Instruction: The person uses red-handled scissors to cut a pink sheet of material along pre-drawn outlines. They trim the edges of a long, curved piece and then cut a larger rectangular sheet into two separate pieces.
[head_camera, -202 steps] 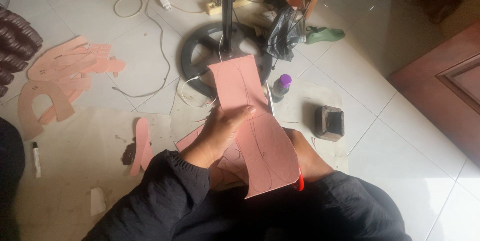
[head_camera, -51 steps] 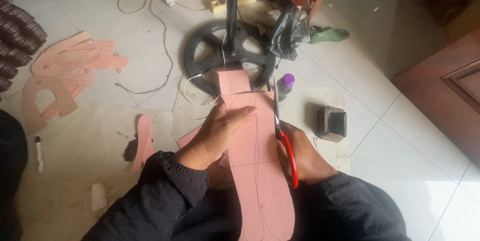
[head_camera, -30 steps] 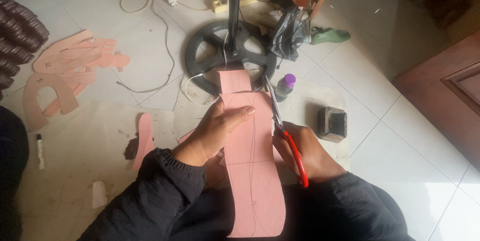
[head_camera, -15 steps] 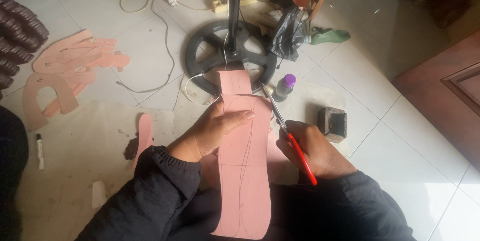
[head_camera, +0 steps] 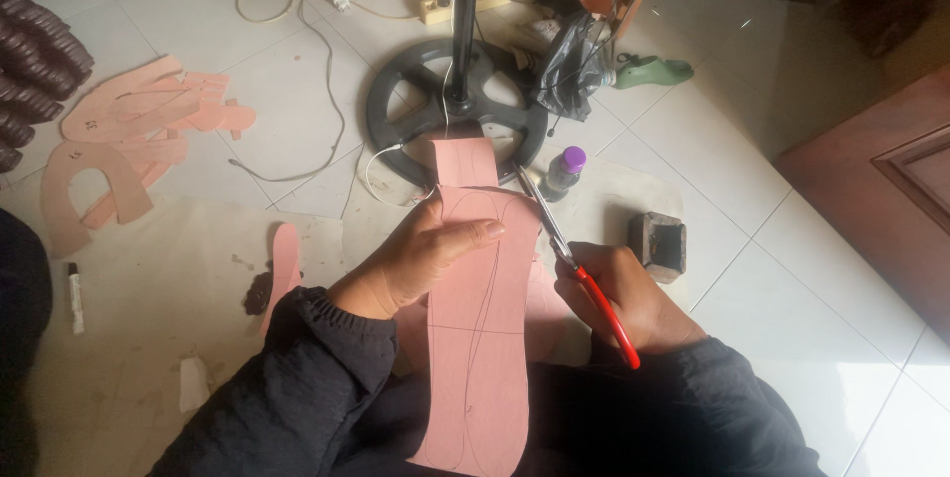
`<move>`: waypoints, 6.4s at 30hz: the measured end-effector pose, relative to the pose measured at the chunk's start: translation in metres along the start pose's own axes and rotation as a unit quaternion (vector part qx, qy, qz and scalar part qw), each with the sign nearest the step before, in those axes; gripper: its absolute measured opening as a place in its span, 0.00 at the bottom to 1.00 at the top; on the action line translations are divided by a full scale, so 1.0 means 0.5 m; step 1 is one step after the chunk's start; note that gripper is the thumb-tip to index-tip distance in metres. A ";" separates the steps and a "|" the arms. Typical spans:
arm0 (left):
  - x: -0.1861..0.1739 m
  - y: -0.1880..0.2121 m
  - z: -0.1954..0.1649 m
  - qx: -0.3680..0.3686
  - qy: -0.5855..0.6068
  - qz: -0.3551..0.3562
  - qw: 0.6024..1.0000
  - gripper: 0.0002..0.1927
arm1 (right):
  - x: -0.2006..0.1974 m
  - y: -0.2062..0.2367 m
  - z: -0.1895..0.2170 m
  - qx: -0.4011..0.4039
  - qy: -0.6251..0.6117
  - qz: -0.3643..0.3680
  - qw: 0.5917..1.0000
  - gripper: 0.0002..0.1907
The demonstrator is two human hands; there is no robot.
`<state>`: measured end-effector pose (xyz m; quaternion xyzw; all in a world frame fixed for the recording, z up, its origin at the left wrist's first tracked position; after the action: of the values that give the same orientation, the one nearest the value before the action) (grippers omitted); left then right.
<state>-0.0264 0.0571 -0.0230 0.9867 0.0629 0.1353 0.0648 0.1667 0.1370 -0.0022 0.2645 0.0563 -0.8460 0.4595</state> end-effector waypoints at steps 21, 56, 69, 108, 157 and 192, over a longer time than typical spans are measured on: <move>-0.033 -0.013 0.026 0.007 -0.078 0.025 0.997 0.25 | -0.035 -0.003 -0.022 -0.004 0.065 0.056 0.996 0.11; 0.078 -0.010 0.074 0.010 0.110 -0.250 0.962 0.16 | 0.083 -0.004 -0.010 0.016 -0.233 -0.084 0.969 0.10; 0.084 -0.004 0.095 -0.039 0.074 -0.225 0.971 0.23 | 0.077 -0.013 -0.009 0.031 -0.193 -0.071 0.978 0.13; 0.037 -0.018 0.089 -0.038 0.088 -0.145 0.985 0.17 | 0.063 -0.004 0.000 0.061 -0.136 -0.011 0.989 0.13; 0.007 -0.011 0.063 -0.042 0.026 -0.088 0.995 0.16 | 0.043 0.001 -0.007 0.058 -0.004 -0.013 0.998 0.14; 0.008 -0.042 0.035 0.104 0.036 -0.160 0.981 0.16 | 0.105 -0.019 -0.043 0.076 -0.124 -0.073 0.987 0.11</move>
<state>-0.0203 0.0764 -0.0417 0.9598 0.2356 0.1514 -0.0196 0.1444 0.1106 -0.0480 0.1873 -0.0461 -0.9052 0.3787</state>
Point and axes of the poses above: each hand's wrist, its own y-axis away from the middle knuckle, its own x-axis out of the palm, z = x × y, the point moved 6 cm from there along -y, towards the middle knuckle, and after that the axes turned 3 degrees about -y, right-handed, at the moved point
